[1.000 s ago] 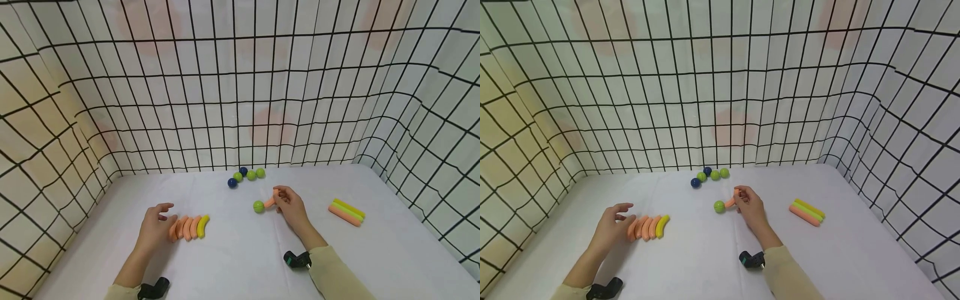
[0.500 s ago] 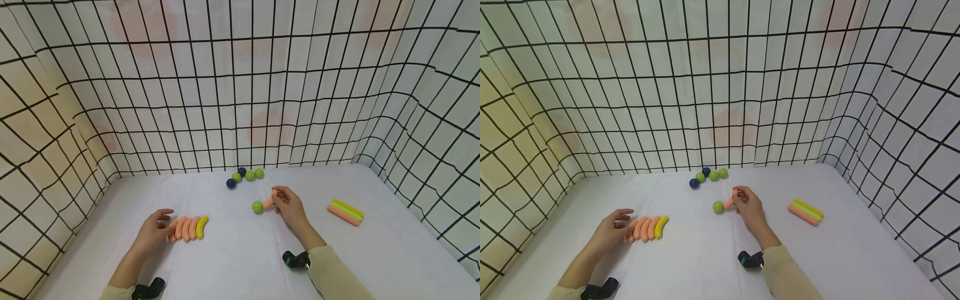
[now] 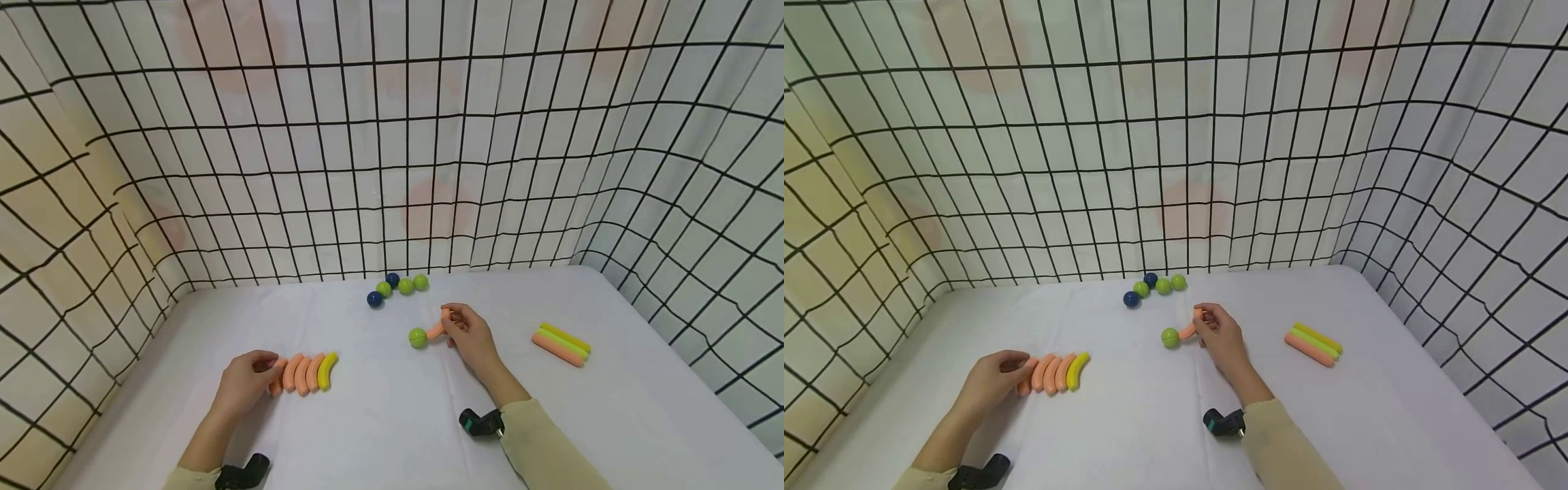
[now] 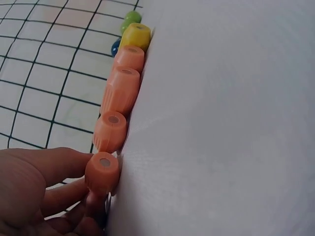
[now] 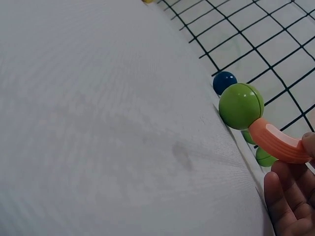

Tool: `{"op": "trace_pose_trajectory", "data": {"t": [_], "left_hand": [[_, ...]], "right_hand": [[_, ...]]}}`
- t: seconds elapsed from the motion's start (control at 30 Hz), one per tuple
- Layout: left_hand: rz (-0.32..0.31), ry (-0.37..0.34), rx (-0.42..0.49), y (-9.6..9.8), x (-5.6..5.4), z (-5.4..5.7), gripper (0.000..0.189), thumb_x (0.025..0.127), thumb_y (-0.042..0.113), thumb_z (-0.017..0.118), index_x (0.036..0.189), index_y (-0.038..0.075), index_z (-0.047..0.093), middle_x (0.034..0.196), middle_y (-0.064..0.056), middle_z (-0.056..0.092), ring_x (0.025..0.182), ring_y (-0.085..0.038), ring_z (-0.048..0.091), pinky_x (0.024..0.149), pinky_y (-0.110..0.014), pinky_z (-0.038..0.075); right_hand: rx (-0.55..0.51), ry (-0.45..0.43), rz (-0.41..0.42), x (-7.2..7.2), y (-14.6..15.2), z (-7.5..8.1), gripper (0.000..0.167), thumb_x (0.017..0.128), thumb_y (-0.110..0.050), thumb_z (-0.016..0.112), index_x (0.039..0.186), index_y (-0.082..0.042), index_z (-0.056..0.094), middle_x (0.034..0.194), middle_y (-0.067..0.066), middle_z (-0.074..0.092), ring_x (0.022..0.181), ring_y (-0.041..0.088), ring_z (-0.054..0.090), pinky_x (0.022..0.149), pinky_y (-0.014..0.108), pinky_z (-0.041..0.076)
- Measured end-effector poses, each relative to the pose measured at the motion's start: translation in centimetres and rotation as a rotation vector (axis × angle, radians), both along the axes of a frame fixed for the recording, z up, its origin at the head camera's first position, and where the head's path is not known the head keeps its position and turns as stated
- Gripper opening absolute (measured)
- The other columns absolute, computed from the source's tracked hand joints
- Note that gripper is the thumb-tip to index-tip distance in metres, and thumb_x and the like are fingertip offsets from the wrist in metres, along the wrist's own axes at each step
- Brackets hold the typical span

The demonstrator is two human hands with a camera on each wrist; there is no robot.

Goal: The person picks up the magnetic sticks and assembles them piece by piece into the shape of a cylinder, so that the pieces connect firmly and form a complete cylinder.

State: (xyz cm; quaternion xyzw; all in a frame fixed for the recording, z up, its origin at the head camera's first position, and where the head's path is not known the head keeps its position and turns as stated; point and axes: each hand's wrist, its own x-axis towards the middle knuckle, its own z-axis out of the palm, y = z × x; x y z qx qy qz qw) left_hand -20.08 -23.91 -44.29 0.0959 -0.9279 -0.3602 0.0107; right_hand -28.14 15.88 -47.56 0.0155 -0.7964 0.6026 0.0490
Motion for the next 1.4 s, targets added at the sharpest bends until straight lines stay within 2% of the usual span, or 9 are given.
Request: {"op": "trace_pose_trajectory", "data": {"t": [0.23, 0.33, 0.6, 0.7, 0.93, 1.1, 1.4], "left_hand": [[0.016, 0.004, -0.031, -0.1, 0.0, 0.1, 0.038, 0.092, 0.029, 0.071, 0.110, -0.004, 0.071, 0.088, -0.010, 0.070, 0.081, -0.021, 0.059, 0.063, -0.027, 0.045], [0.014, -0.010, -0.014, -0.1, 0.0, 0.0, 0.039, 0.092, 0.030, 0.071, 0.111, -0.004, 0.071, 0.082, -0.008, 0.068, 0.078, -0.021, 0.057, 0.061, -0.027, 0.044], [-0.003, -0.036, 0.061, -0.4, -0.1, 0.3, 0.040, 0.094, 0.029, 0.067, 0.114, -0.005, 0.067, 0.076, -0.006, 0.063, 0.075, -0.019, 0.055, 0.061, -0.028, 0.042], [-0.005, -0.039, 0.079, -0.4, -0.2, 0.6, 0.041, 0.094, 0.029, 0.067, 0.116, -0.005, 0.066, 0.079, -0.006, 0.062, 0.075, -0.018, 0.053, 0.061, -0.027, 0.042], [0.026, -0.053, 0.160, -0.4, -0.4, 1.2, 0.042, 0.097, 0.029, 0.062, 0.122, -0.003, 0.058, 0.103, -0.013, 0.058, 0.083, -0.020, 0.053, 0.062, -0.028, 0.044], [0.055, -0.020, 0.211, 0.1, -0.8, 1.6, 0.041, 0.098, 0.028, 0.060, 0.127, -0.001, 0.053, 0.116, -0.018, 0.057, 0.088, -0.023, 0.054, 0.067, -0.027, 0.047], [0.041, 0.011, 0.354, 2.8, -2.2, 2.7, 0.039, 0.095, 0.022, 0.063, 0.126, 0.001, 0.052, 0.117, -0.017, 0.058, 0.090, -0.022, 0.056, 0.069, -0.025, 0.051]], "right_hand": [[0.012, 0.007, 0.005, 0.1, 0.0, 0.0, 0.030, 0.099, -0.018, 0.062, 0.129, -0.015, 0.061, 0.105, 0.010, 0.063, 0.076, 0.015, 0.060, 0.062, 0.022, 0.055], [0.008, 0.006, 0.004, 0.1, -0.1, -0.1, 0.029, 0.099, -0.018, 0.062, 0.128, -0.015, 0.061, 0.105, 0.010, 0.063, 0.076, 0.014, 0.059, 0.062, 0.022, 0.055], [0.016, -0.010, 0.013, 0.1, -0.1, 0.0, 0.031, 0.099, -0.018, 0.062, 0.129, -0.016, 0.061, 0.111, 0.010, 0.062, 0.077, 0.014, 0.059, 0.063, 0.022, 0.055], [0.020, -0.002, 0.012, 0.0, -0.1, 0.1, 0.030, 0.099, -0.019, 0.062, 0.129, -0.017, 0.061, 0.110, 0.010, 0.063, 0.076, 0.015, 0.060, 0.064, 0.022, 0.055], [0.016, 0.002, 0.012, 0.1, -0.1, 0.0, 0.029, 0.099, -0.021, 0.063, 0.128, -0.017, 0.062, 0.105, 0.008, 0.063, 0.077, 0.015, 0.060, 0.063, 0.023, 0.055], [0.014, 0.017, 0.012, 0.2, -0.1, 0.0, 0.030, 0.099, -0.022, 0.062, 0.127, -0.013, 0.063, 0.100, 0.008, 0.064, 0.076, 0.016, 0.060, 0.062, 0.023, 0.054], [0.005, -0.004, 0.013, 0.3, -0.2, 0.1, 0.030, 0.099, -0.020, 0.062, 0.128, -0.015, 0.062, 0.105, 0.009, 0.063, 0.075, 0.015, 0.059, 0.063, 0.022, 0.054]]}}
